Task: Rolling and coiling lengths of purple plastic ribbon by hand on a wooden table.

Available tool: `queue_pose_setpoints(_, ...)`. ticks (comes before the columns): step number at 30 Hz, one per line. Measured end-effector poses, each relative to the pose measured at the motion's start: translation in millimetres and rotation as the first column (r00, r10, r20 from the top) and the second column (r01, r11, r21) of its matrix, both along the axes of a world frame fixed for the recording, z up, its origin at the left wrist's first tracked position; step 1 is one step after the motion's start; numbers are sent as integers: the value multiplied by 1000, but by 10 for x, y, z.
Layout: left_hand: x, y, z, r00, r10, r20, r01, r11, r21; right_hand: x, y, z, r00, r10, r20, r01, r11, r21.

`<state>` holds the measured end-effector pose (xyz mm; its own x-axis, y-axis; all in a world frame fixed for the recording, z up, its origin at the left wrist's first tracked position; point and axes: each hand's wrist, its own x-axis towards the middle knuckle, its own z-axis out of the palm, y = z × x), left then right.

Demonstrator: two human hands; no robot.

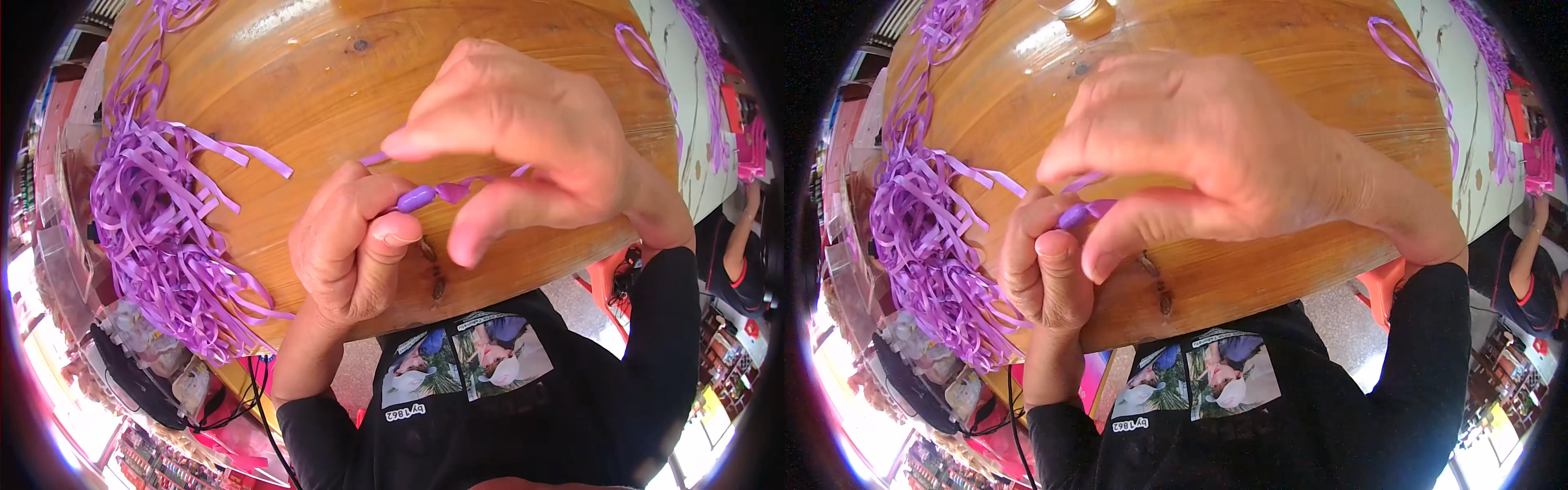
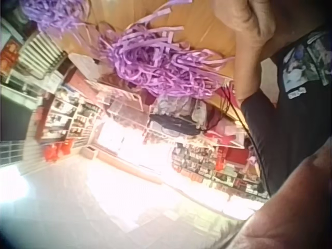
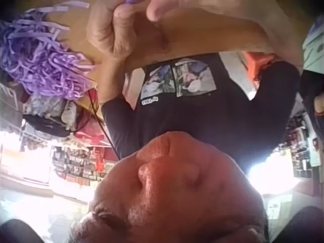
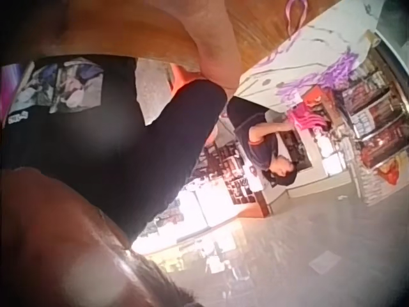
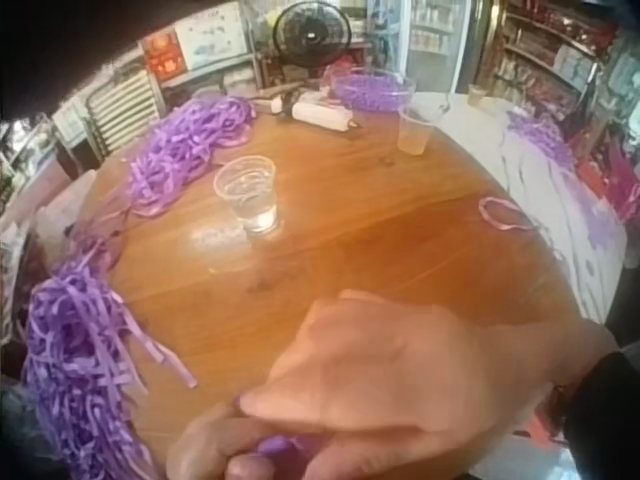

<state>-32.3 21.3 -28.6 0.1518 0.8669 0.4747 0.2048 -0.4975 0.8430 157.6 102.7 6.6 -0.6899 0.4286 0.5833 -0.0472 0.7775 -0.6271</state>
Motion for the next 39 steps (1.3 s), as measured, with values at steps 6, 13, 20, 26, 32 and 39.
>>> queue_pose_setpoints(6, 33, -48, -29, 949, -74, 306, 168, 941, -295, 28, -79, -4, 994, -91, 63, 79, 981, 175)
queue_pose_setpoints(13, 28, 129, 47, 941, 312, -130, -284, 939, 194, 368, -68, 243, 956, -283, 75, 270, 951, 150)
queue_pose_setpoints(20, 59, -17, 22, 949, 266, -167, -269, 963, 9, 1861, 36, 439, 748, -638, -185, 270, 547, -793)
queue_pose_setpoints(26, 200, -59, 54, 947, 103, -303, -95, 995, 40, 3544, -56, 1243, 535, -773, -341, 521, 620, -587)
queue_pose_setpoints(32, 278, -36, -39, 919, 33, -393, 25, 989, 143, 4144, -36, 1065, 9, -963, -269, 957, 86, -278)
queue_pose_setpoints(39, 239, -2, -75, 904, 44, -424, 37, 983, 181, 3138, 531, 13, 206, -961, 182, 945, 147, -293)
